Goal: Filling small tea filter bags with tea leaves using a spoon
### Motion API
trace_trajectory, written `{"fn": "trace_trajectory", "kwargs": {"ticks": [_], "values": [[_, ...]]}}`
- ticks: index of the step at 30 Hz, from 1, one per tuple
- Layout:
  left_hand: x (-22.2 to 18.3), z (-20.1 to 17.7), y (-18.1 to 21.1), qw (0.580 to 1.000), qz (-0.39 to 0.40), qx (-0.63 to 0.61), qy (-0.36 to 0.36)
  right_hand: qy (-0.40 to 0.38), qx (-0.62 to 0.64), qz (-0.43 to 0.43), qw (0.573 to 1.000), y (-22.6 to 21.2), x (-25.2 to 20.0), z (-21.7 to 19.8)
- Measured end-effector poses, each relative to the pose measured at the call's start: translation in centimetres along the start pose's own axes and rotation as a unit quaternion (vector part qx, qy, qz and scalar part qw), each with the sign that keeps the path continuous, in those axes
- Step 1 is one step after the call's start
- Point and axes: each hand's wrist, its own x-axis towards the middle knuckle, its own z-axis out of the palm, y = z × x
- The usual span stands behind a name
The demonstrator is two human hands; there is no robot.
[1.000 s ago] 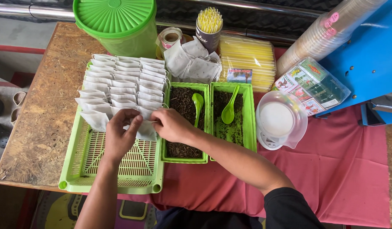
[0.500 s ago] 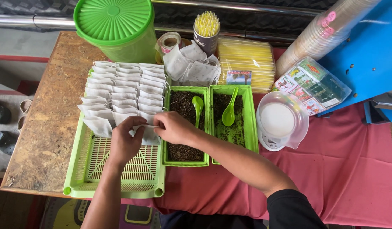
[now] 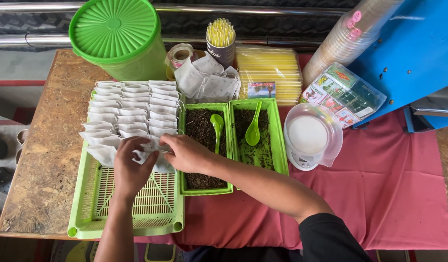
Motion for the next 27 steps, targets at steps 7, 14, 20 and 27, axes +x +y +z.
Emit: {"fn": "trace_trajectory", "kwargs": {"ticks": [7, 14, 20, 27], "values": [[-0.2, 0.4, -2.5, 0.999, -0.047, -0.005, -0.016, -0.003, -0.01, -0.004, 1.0, 0.6, 0.2, 0.2], [-0.3, 0.8, -3.0, 0.998, -0.049, -0.014, -0.041, -0.017, -0.038, -0.005, 0.999, 2.4, 0.7, 1.1], [-0.2, 0.6, -1.5, 0.995, -0.074, 0.019, -0.06, -0.008, -0.081, -0.003, 0.997, 2.1, 0.8, 0.9], [0.7, 0.1, 1.6, 1.0, 0.019, 0.004, 0.016, -0.033, -0.129, 0.008, 0.991, -1.7, -0.6, -2.4]]}}
